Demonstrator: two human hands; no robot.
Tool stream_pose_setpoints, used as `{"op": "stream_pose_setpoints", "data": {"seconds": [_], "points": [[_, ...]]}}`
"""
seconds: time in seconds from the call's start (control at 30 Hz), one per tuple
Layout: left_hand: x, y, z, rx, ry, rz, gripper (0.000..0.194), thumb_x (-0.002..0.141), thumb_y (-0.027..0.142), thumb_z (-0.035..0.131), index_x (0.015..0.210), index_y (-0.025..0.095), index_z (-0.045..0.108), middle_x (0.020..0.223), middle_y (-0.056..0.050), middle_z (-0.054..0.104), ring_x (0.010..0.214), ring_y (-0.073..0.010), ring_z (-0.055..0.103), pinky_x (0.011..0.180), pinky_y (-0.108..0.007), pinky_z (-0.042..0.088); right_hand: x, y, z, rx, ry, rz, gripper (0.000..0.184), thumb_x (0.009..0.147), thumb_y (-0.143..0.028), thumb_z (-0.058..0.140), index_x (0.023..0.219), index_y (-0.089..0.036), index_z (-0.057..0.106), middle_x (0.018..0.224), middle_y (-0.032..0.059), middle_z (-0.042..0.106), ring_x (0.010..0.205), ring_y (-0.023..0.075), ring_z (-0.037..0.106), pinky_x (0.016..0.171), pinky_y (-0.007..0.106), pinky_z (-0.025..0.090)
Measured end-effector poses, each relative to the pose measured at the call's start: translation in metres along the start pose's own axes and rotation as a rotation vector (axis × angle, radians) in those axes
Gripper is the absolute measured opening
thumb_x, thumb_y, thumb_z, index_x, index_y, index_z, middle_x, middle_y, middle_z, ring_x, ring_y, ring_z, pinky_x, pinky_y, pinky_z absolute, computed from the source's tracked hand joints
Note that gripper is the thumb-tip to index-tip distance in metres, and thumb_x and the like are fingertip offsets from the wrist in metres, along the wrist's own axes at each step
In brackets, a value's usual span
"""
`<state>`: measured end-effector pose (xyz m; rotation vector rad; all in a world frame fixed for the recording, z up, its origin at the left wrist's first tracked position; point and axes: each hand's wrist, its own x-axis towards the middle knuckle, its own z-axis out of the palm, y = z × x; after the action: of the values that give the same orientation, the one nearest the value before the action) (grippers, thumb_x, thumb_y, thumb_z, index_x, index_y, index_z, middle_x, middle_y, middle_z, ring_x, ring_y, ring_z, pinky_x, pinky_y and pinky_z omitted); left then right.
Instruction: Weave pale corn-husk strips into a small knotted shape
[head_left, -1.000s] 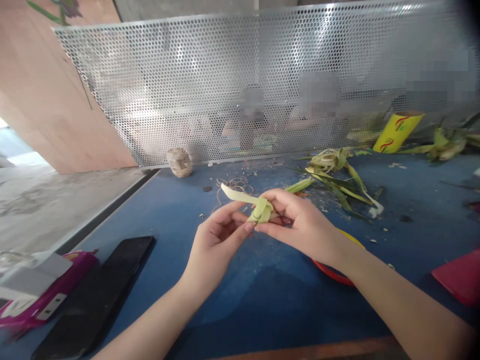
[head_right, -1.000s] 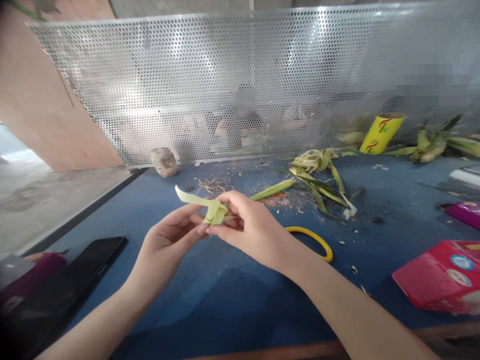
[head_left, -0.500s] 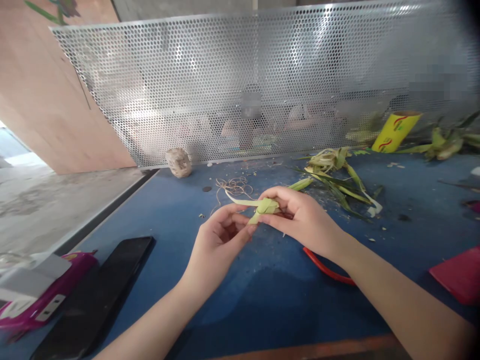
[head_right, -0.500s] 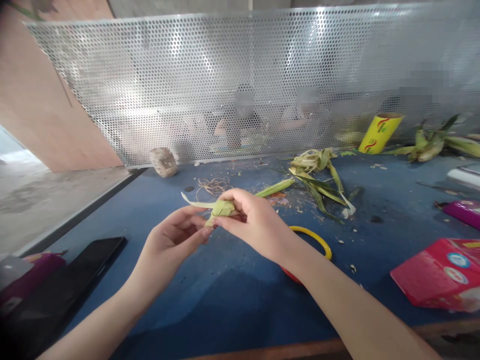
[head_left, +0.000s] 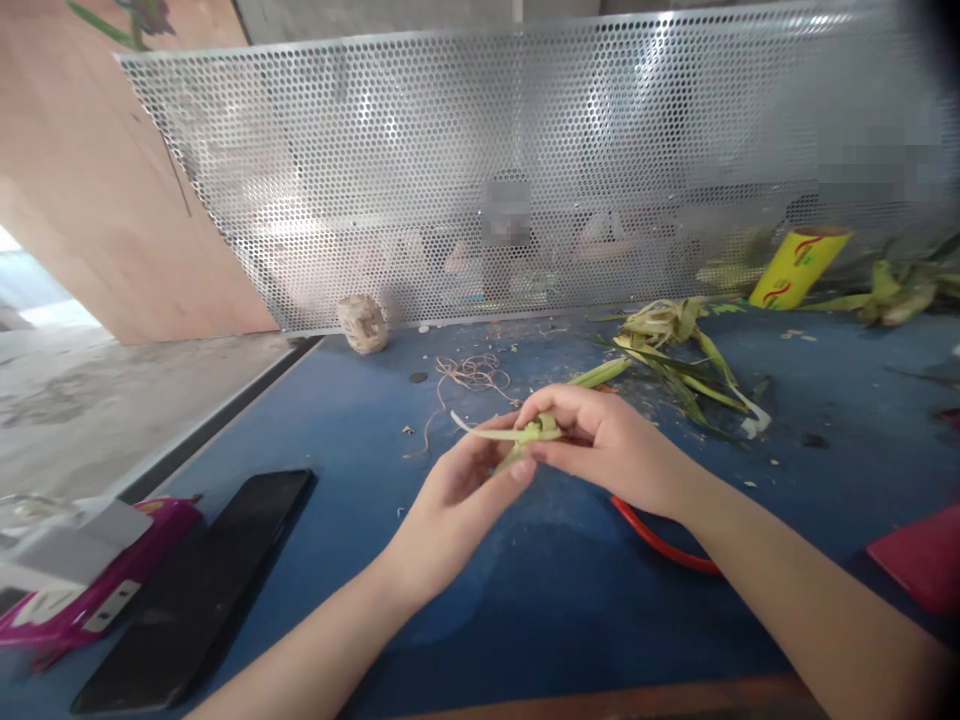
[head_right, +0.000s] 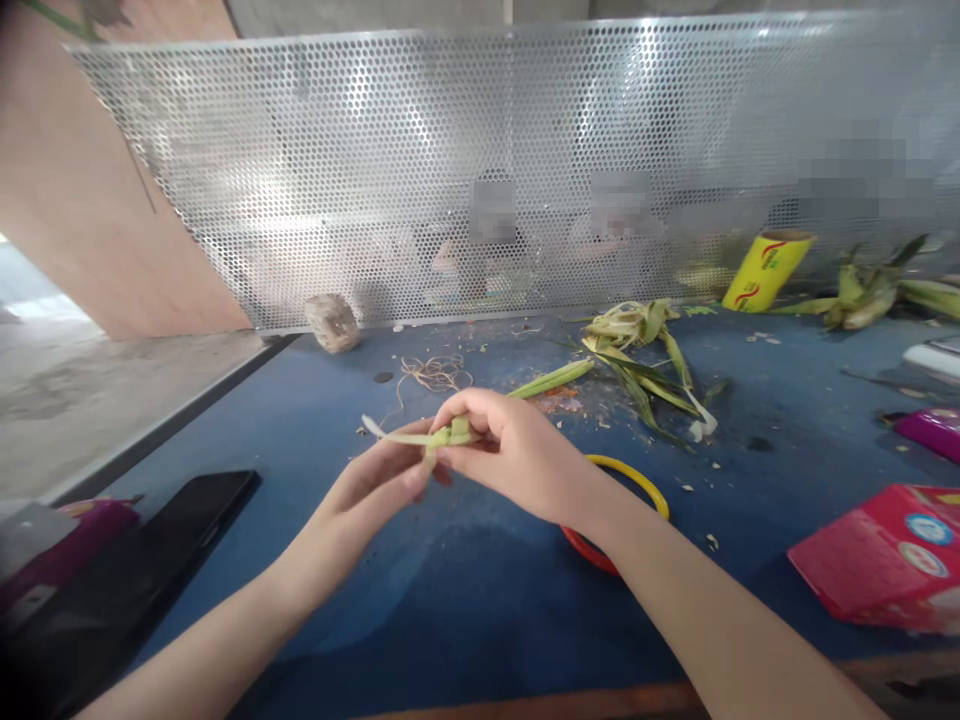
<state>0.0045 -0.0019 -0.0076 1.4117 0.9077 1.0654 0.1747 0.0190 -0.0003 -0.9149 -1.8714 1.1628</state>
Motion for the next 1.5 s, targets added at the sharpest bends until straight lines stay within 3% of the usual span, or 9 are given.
{"op": "stream_pose_setpoints", "data": {"seconds": [0.13, 0.4, 0.7, 0.83, 0.9, 1.0, 1.2, 1.33, 1.5], "points": [[0.005, -0.003, -0.005, 0.058, 0.21, 0.064, 0.024, 0.076, 0.031, 0.064, 0.097, 0.021, 0.071, 0.09, -0.004, 0.073, 0.082, -0.0169, 0.064, 0.075, -0.026, 0.049, -0.002, -0.002, 0.004, 0.018, -0.071, 0.018, 0.013, 0.081, -0.023, 0.058, 0.093, -0.019, 0.053, 0.078, 0.0, 0.059, 0.071, 0.0113, 0.057, 0.063, 0.023, 0.045], [0.002, 0.002, -0.008, 0.305, 0.358, 0.235, 0.006, 0.071, 0.025, 0.07, 0.07, 0.026, 0.075, 0.075, 0.0, 0.074, 0.072, -0.0165, 0.065, 0.069, -0.026, 0.05, -0.002, -0.001, 0.005, -0.129, 0.042, -0.039, 0.015, 0.084, -0.034, 0.055, 0.086, -0.019, 0.055, 0.057, -0.0066, 0.04, 0.049, 0.0065, 0.038, 0.045, 0.019, 0.032], [0.003, -0.002, -0.016, 0.135, 0.487, 0.339, 0.004, 0.071, 0.028, 0.071, 0.07, 0.025, 0.074, 0.076, 0.002, 0.073, 0.068, -0.0111, 0.061, 0.065, -0.021, 0.047, -0.002, -0.002, 0.006, -0.099, 0.082, -0.073, 0.012, 0.082, -0.03, 0.058, 0.084, -0.019, 0.055, 0.059, -0.0058, 0.048, 0.052, 0.0065, 0.045, 0.048, 0.018, 0.035], [0.005, -0.013, -0.015, -0.078, 0.352, 0.382, 0.032, 0.068, 0.035, 0.072, 0.099, 0.025, 0.068, 0.078, 0.002, 0.065, 0.07, -0.0097, 0.057, 0.066, -0.02, 0.046, -0.001, -0.002, 0.007, -0.044, 0.066, -0.046, 0.012, 0.083, -0.03, 0.058, 0.084, -0.019, 0.055, 0.06, -0.0054, 0.049, 0.053, 0.0068, 0.045, 0.048, 0.018, 0.035], [0.006, -0.015, -0.011, -0.146, 0.168, 0.284, 0.054, 0.068, 0.046, 0.069, 0.116, 0.023, 0.059, 0.088, -0.002, 0.063, 0.077, -0.0139, 0.057, 0.068, -0.024, 0.047, 0.0, -0.001, 0.008, 0.002, 0.023, -0.027, 0.012, 0.083, -0.03, 0.058, 0.085, -0.018, 0.054, 0.061, -0.005, 0.05, 0.053, 0.0067, 0.045, 0.048, 0.018, 0.035], [0.005, -0.013, -0.003, -0.107, -0.015, 0.062, 0.047, 0.076, 0.048, 0.06, 0.108, 0.014, 0.062, 0.091, -0.008, 0.066, 0.078, -0.0167, 0.06, 0.071, -0.028, 0.048, -0.001, 0.003, 0.01, 0.051, -0.048, -0.009, 0.015, 0.085, -0.032, 0.057, 0.085, -0.018, 0.053, 0.066, -0.0031, 0.054, 0.058, 0.0079, 0.048, 0.051, 0.019, 0.037], [0.005, -0.007, 0.0, 0.0, 0.124, 0.029, 0.036, 0.077, 0.036, 0.062, 0.105, 0.013, 0.063, 0.067, -0.002, 0.068, 0.062, -0.0134, 0.061, 0.062, -0.024, 0.048, -0.003, 0.006, 0.013, 0.064, -0.124, -0.051, 0.02, 0.096, -0.028, 0.032, 0.102, -0.02, 0.05, 0.072, -0.0022, 0.049, 0.066, 0.0094, 0.047, 0.061, 0.022, 0.04], [0.006, -0.01, -0.003, 0.075, 0.218, 0.077, 0.03, 0.083, 0.037, 0.054, 0.096, 0.014, 0.068, 0.063, -0.001, 0.064, 0.057, -0.0111, 0.055, 0.056, -0.022, 0.045, -0.003, 0.005, 0.014, 0.002, -0.105, -0.11, 0.023, 0.093, -0.014, 0.036, 0.115, -0.023, 0.038, 0.071, -0.0045, 0.051, 0.071, 0.0096, 0.05, 0.067, 0.024, 0.04], [0.006, -0.008, -0.001, 0.067, 0.155, 0.064, 0.027, 0.073, 0.03, 0.066, 0.095, 0.014, 0.069, 0.062, -0.001, 0.064, 0.053, -0.011, 0.054, 0.05, -0.022, 0.043, -0.003, 0.005, 0.017, -0.056, -0.071, -0.093, 0.033, 0.091, -0.015, 0.041, 0.121, -0.025, 0.031, 0.072, -0.0052, 0.056, 0.069, 0.01, 0.052, 0.066, 0.024, 0.042]]}}
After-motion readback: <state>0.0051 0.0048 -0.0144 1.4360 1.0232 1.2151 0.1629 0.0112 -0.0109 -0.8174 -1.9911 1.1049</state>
